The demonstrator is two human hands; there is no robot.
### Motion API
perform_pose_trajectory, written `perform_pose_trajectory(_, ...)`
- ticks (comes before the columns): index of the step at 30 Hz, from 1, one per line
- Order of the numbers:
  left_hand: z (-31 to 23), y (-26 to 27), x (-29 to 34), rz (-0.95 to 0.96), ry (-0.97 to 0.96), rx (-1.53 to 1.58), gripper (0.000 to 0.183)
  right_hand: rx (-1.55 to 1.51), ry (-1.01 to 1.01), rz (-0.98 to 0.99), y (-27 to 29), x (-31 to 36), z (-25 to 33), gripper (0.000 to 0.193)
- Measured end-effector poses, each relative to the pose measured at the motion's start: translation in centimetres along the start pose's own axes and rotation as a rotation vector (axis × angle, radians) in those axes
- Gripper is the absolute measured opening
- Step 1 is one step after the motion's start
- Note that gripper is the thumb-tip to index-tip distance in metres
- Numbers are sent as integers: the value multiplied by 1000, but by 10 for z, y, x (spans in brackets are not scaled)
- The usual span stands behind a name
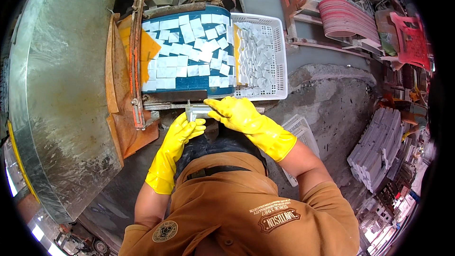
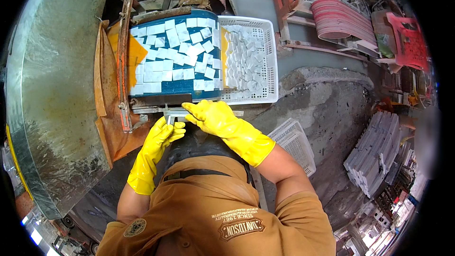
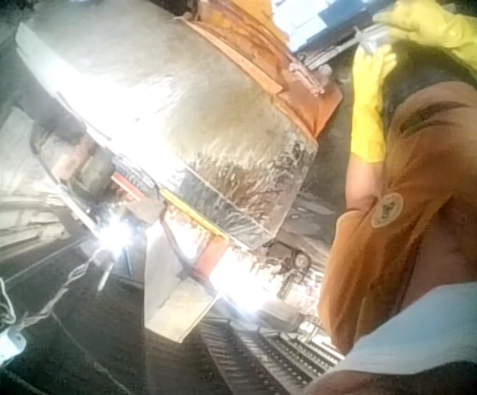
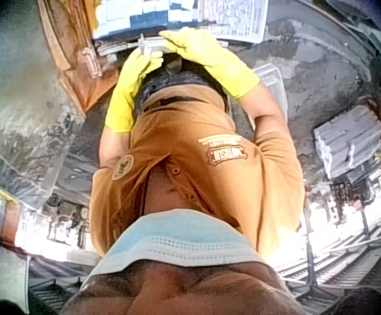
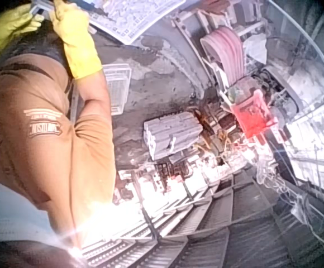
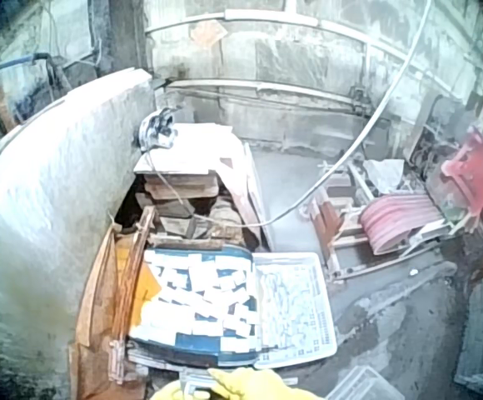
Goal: The person measures small white rectangular tiles using a caliper in a factory setting. They pick up individual tiles from a blue tray, measure their dimensions, and place them into a white basket. Later, the person uses a long metal bar to push tiles along a conveyor belt.
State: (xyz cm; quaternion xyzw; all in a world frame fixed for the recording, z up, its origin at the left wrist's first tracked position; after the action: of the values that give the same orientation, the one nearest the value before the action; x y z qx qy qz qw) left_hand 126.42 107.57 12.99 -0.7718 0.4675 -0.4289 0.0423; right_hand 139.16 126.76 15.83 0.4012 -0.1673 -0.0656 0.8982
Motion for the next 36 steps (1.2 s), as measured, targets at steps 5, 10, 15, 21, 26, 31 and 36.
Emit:
perform_pose_trajectory(5, 3, 4, -2, -5, 15, 18, 44, -1, -7, 4, -1, -1, -1, 47)
perform_pose_trajectory(10, 5, 7, -4, -2, 24, 26, 44, -16, -4, -6, -6, -3, -4, 47)
perform_pose_trajectory(15, 6, 10, -6, -3, 35, 29, 44, -20, -19, 11, -7, -5, -4, 48)
perform_pose_trajectory(21, 7, 11, -8, -4, 56, 31, 44, -32, -36, 33, -9, -5, -5, 49)
perform_pose_trajectory(26, 10, 12, -9, 2, 62, 21, 44, -49, -42, 22, -11, -4, -6, 49)
perform_pose_trajectory(31, 11, 12, -11, 1, 71, 22, 44, -79, -54, 13, -14, -4, -9, 47)
perform_pose_trajectory(36, 8, 27, -21, -33, 75, -10, 44, -489, -190, -106, -22, 3, -16, 42)
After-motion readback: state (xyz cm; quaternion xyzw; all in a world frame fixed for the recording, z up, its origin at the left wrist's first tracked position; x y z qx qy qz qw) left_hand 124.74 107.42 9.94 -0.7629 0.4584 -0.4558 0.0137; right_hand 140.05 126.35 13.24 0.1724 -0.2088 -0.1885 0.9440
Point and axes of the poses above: each hand's wrist, its own x-axis away from the middle knuckle, its own y-axis out of the back of the hand, z = x × y, the point moved 3 cm from there along -x, towards the middle knuckle, and after that the axes turned 1 degree about x, right-handed, at the moved point
